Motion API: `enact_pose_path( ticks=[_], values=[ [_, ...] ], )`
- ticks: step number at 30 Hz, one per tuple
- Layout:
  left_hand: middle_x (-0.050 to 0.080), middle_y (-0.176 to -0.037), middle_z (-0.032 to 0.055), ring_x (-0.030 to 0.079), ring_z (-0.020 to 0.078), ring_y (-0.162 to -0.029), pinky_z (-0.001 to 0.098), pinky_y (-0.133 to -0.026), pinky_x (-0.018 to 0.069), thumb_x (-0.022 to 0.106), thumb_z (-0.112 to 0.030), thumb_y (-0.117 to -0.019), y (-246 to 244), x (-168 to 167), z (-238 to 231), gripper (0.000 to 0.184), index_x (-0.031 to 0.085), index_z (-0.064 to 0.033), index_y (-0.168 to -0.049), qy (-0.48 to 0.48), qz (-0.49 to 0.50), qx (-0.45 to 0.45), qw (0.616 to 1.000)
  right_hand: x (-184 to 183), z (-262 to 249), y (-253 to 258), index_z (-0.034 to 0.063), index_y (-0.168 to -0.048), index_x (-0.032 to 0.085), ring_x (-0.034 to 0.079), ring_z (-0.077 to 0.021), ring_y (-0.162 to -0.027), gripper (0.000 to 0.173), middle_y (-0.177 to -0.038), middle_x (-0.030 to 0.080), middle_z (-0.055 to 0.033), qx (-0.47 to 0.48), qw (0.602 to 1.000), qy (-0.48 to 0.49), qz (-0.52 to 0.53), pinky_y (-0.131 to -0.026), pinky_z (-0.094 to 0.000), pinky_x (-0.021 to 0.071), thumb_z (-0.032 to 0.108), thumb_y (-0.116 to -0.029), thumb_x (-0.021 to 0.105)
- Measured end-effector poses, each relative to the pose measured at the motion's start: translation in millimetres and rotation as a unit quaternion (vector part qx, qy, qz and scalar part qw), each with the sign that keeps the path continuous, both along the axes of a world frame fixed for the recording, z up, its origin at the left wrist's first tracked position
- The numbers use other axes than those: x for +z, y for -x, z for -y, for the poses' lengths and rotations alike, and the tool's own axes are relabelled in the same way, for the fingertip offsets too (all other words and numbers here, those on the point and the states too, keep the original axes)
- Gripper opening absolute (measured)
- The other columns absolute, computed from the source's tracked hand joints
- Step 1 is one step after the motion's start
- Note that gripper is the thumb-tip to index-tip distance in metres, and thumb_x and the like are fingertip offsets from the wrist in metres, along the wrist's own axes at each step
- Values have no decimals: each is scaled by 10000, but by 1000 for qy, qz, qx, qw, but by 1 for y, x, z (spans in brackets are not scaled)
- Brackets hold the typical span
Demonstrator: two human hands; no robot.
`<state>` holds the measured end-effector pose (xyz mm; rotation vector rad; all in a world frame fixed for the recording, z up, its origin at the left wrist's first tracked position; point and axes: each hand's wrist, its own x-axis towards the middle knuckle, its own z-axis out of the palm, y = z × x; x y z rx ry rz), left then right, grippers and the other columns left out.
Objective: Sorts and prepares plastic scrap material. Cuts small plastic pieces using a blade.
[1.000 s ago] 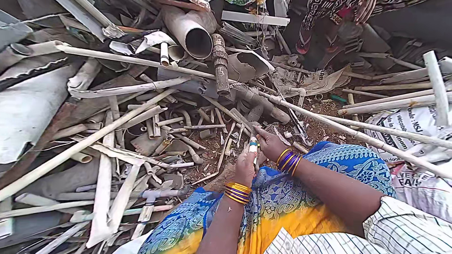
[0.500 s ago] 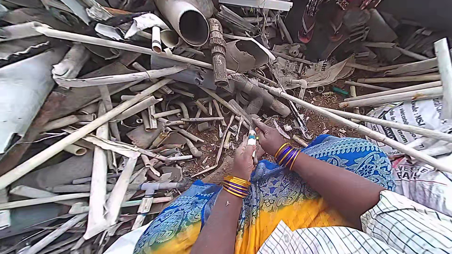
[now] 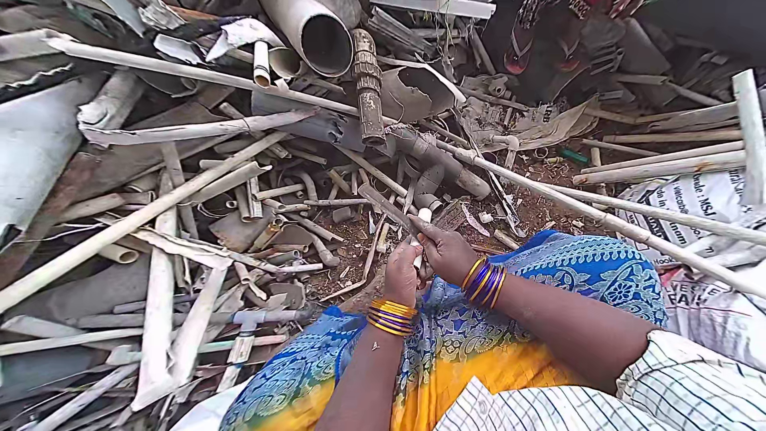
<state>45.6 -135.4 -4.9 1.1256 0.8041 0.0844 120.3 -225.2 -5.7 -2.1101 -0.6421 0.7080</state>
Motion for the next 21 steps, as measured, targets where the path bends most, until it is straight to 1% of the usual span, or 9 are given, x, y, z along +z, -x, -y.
enact_pose_path(
  ticks=[1,2,5,9,12,15,17,19,21],
  values=[
    [419,-485,-61,345,4,-351,150,-346,282,333,-60,-1066,-1,-2,0,326,513,-95,-796,3,-2,10,1000,0,0,2,162,-1567,449,689,-345,-966,466,-1071,722,-214,7,1000,-3,2,-890,-528,511,182,-1107,380],
    [420,-485,-59,346,7,-351,152,-346,282,330,-65,-1068,-1,-3,1,327,516,-96,-801,5,-3,10,1000,-3,0,-1,163,-1568,448,689,-350,-955,463,-1077,720,-220,0,1000,-4,-1,-883,-535,513,182,-1110,382],
    [420,-531,-47,363,16,-369,153,-349,308,335,-72,-1077,1,0,3,240,565,-30,-1023,6,-9,-10,1000,-10,1,-17,159,-1583,419,686,-356,-939,461,-1210,692,-225,-47,999,7,-15,-852,-537,527,187,-1126,368],
    [407,-486,-54,340,15,-349,158,-341,281,329,-96,-1084,-2,-1,0,313,520,-94,-836,12,-12,15,1000,1,-1,-2,207,-1590,411,682,-365,-1051,472,-1162,712,-214,8,999,30,-7,-942,-554,495,219,-1121,358],
    [398,-501,-49,341,22,-360,160,-350,289,297,-99,-1087,2,-1,2,295,528,-72,-906,20,-9,-9,1000,-4,0,-12,206,-1602,387,682,-391,-1093,476,-1237,696,-220,-27,999,45,-8,-964,-581,494,206,-1126,366],
    [388,-489,-53,328,25,-354,167,-348,275,288,-115,-1089,0,2,1,319,517,-93,-867,25,-11,2,1000,1,0,-7,206,-1596,398,685,-387,-1014,475,-1118,716,-227,-14,999,43,-2,-919,-564,499,201,-1123,364],
    [389,-494,-52,325,22,-352,166,-342,272,290,-125,-1091,-1,4,-2,315,524,-91,-882,34,-12,10,999,-2,0,-6,191,-1586,417,683,-369,-1003,471,-1103,720,-219,-9,1000,28,8,-917,-540,502,193,-1117,370],
    [385,-505,-51,328,23,-358,164,-340,278,293,-120,-1093,1,5,-1,292,534,-72,-936,37,-17,2,999,-8,0,-13,193,-1596,398,684,-401,-1064,473,-1181,708,-234,-34,999,39,1,-947,-576,498,197,-1124,367],
    [385,-506,-48,326,22,-357,164,-338,273,292,-112,-1089,1,6,0,287,540,-68,-952,36,-17,2,999,-7,0,-14,201,-1608,373,685,-405,-1031,481,-1142,712,-240,-42,998,47,-4,-933,-577,497,206,-1127,365]
  ],
)
